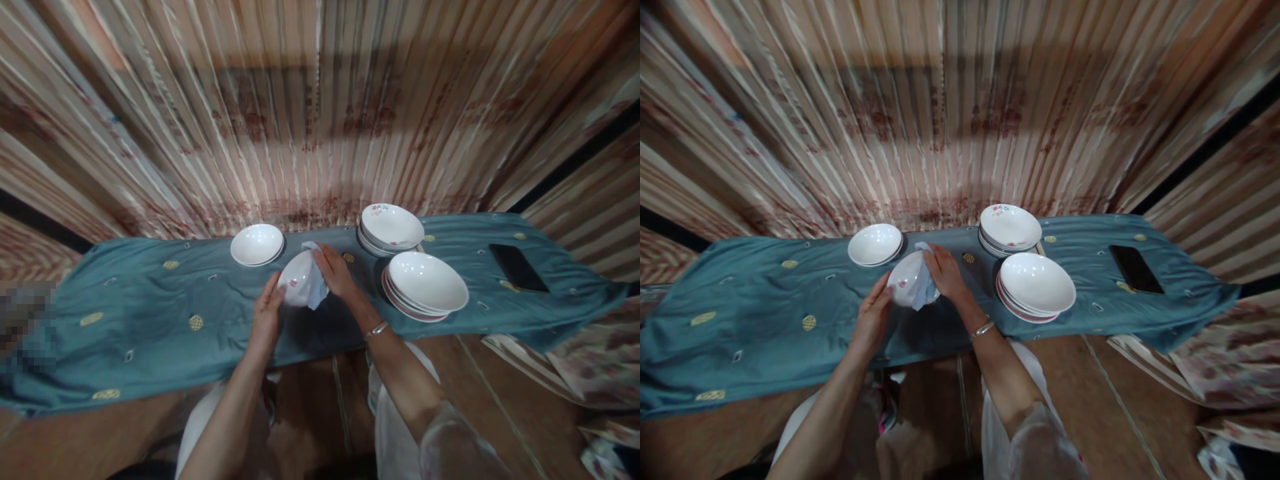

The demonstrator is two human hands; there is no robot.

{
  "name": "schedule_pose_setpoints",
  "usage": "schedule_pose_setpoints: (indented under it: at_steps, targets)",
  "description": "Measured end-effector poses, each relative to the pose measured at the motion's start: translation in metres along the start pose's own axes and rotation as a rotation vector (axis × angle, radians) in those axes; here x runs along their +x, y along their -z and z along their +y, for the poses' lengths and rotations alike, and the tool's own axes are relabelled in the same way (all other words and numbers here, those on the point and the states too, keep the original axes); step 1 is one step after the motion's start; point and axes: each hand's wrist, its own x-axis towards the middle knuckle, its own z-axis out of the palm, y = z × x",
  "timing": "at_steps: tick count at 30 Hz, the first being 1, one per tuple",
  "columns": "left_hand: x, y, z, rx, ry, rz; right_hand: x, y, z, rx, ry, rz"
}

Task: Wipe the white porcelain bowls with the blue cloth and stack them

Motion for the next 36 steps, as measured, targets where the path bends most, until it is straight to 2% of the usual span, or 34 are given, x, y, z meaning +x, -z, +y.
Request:
schedule_pose_setpoints:
  at_steps: [5,10,16,21,27,33,36]
  targets:
    - [0.001,-0.006,0.016,-0.045,0.037,-0.022,-0.002,-0.004,-0.016,-0.104,0.076,-0.100]
    - [0.001,-0.009,0.014,-0.063,0.072,-0.034,-0.005,-0.001,-0.029,-0.167,0.110,-0.109]
    - [0.003,-0.008,0.009,-0.096,0.012,-0.037,-0.030,-0.027,-0.052,-0.423,0.189,-0.170]
    - [0.002,-0.006,0.009,-0.154,0.015,0.006,-0.042,-0.039,-0.057,-0.450,0.260,-0.250]
    - [-0.004,-0.007,0.012,-0.139,0.073,-0.015,-0.025,-0.028,-0.035,-0.270,0.063,-0.113]
    - [-0.002,-0.004,0.009,-0.166,0.033,0.025,-0.012,-0.028,0.012,0.200,-0.199,-0.035]
    - [-0.001,-0.002,0.009,-0.157,0.041,0.043,-0.012,-0.034,0.030,0.351,-0.288,0.006]
